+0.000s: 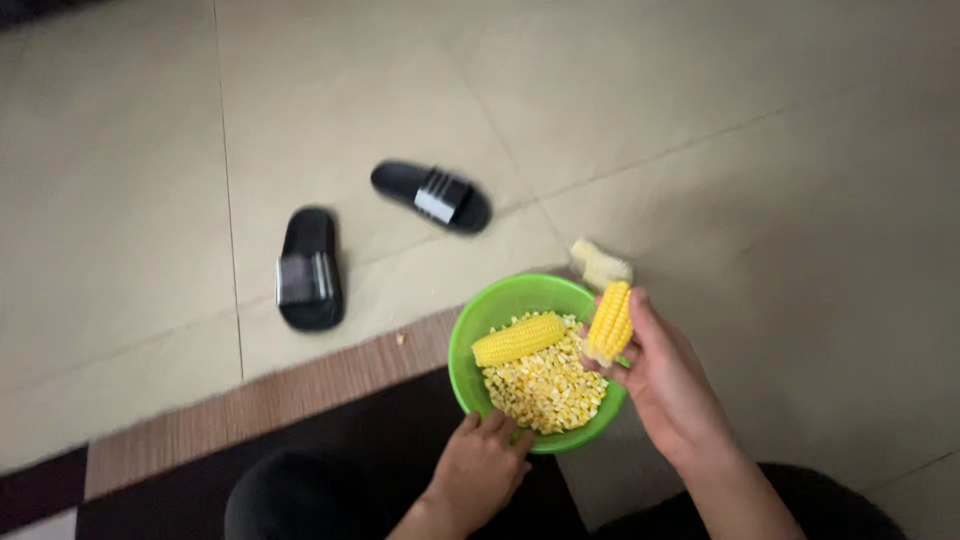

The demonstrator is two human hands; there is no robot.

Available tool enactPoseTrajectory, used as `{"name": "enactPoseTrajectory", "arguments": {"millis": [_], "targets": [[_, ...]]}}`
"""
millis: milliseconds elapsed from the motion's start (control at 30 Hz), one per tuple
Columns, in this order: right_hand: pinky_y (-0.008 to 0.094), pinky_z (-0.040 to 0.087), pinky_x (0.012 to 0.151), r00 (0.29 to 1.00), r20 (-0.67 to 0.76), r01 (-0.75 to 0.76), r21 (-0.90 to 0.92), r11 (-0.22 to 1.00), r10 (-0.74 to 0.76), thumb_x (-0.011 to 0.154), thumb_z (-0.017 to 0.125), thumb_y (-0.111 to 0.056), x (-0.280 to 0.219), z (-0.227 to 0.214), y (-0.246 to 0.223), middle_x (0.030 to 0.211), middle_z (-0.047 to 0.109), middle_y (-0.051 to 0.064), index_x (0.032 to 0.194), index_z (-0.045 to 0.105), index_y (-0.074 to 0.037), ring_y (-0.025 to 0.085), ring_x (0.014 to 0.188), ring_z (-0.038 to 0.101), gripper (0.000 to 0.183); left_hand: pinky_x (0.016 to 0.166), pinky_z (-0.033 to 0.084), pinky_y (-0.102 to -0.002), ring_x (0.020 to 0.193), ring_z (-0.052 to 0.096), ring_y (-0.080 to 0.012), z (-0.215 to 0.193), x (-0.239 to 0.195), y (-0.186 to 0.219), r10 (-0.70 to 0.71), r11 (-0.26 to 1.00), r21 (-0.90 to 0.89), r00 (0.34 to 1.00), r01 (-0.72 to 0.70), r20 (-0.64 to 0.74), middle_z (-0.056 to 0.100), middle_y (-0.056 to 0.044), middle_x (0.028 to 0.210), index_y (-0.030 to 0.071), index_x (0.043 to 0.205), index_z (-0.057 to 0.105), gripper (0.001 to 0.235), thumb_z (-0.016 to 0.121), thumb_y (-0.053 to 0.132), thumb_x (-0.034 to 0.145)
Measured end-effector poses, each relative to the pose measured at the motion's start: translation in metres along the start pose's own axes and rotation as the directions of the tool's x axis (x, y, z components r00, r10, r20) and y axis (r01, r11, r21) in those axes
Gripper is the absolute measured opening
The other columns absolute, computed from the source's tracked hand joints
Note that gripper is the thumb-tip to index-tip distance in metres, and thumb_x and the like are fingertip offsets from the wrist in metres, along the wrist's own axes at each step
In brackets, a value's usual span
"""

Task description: The person sits on the floor and removes corn kernels from the cob by hand, placing them into a green bowl. The person handles multiple corn cobs, stripping the kernels and discarding the bare cobs onto the floor.

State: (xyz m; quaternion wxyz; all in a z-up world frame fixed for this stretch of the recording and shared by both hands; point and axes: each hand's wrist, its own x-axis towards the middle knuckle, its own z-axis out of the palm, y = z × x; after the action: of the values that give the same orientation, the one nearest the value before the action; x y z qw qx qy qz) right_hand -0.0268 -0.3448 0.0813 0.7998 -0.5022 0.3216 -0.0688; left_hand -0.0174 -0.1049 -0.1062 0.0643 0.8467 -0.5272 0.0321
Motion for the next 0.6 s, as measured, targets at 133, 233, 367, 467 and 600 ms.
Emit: {"name": "enactPoseTrajectory", "arguments": {"millis": [133, 233, 367, 467, 600], "targets": [[0.054, 0.056, 0.107, 0.972, -0.035, -0.228, 0.119, 0.966, 0.234, 0.118, 0.048, -0.038, -0.001, 0.012, 0.026, 0.134, 0.075, 0.027, 0.146, 0.065, -0.004, 0.037, 0.128, 0.071, 0.048, 0.097, 0.049, -0.052, 0.111, 0.067, -0.0348, -0.019, -0.017, -0.012, -0.019, 0.988, -0.147, 0.989, 0.041, 0.147, 0.076, -0.009, 0.108, 0.019, 0.105, 0.081, 0.032, 0.081, 0.051, 0.1], [0.051, 0.055, 0.087, 0.956, 0.076, -0.292, 0.175, 0.94, 0.283, 0.12, 0.047, -0.032, 0.005, 0.002, 0.064, 0.113, 0.068, 0.018, 0.139, 0.067, -0.007, 0.031, 0.096, 0.062, 0.038, 0.089, 0.061, -0.057, 0.105, 0.077, -0.0438, -0.073, 0.008, -0.042, -0.094, 0.815, -0.454, 0.856, 0.36, 0.509, 0.082, -0.019, 0.109, 0.014, 0.122, 0.083, 0.053, 0.065, 0.062, 0.11], [0.044, 0.048, 0.067, 0.953, 0.009, -0.303, 0.078, 0.95, 0.304, 0.12, 0.042, -0.061, 0.012, 0.001, 0.12, 0.098, 0.074, 0.01, 0.129, 0.07, -0.011, 0.024, 0.073, 0.063, 0.059, 0.081, 0.06, -0.043, 0.087, 0.083, -0.0243, -0.096, 0.04, -0.075, -0.386, 0.543, -0.714, 0.886, 0.443, 0.256, 0.09, -0.003, 0.102, 0.019, 0.116, 0.083, 0.033, 0.063, 0.044, 0.11], [0.045, 0.053, 0.063, 0.953, -0.047, -0.297, 0.029, 0.954, 0.298, 0.116, 0.05, -0.054, 0.024, 0.005, 0.143, 0.11, 0.077, 0.012, 0.133, 0.072, -0.01, 0.028, 0.082, 0.07, 0.052, 0.07, 0.047, -0.034, 0.075, 0.061, -0.0123, -0.075, 0.043, -0.073, -0.505, 0.293, -0.892, 0.848, 0.343, 0.161, 0.073, 0.005, 0.086, 0.015, 0.104, 0.084, 0.02, 0.072, 0.03, 0.11], [0.044, 0.059, 0.079, 0.975, -0.093, -0.207, -0.063, 0.976, 0.201, 0.118, 0.053, -0.037, 0.032, 0.03, 0.134, 0.123, 0.081, 0.014, 0.149, 0.075, -0.007, 0.027, 0.099, 0.075, 0.048, 0.056, 0.039, -0.028, 0.061, 0.048, -0.0056, -0.058, 0.039, -0.068, -0.629, 0.073, -0.949, 0.753, 0.306, 0.194, 0.063, 0.007, 0.069, 0.012, 0.104, 0.086, 0.015, 0.077, 0.023, 0.109]]}}
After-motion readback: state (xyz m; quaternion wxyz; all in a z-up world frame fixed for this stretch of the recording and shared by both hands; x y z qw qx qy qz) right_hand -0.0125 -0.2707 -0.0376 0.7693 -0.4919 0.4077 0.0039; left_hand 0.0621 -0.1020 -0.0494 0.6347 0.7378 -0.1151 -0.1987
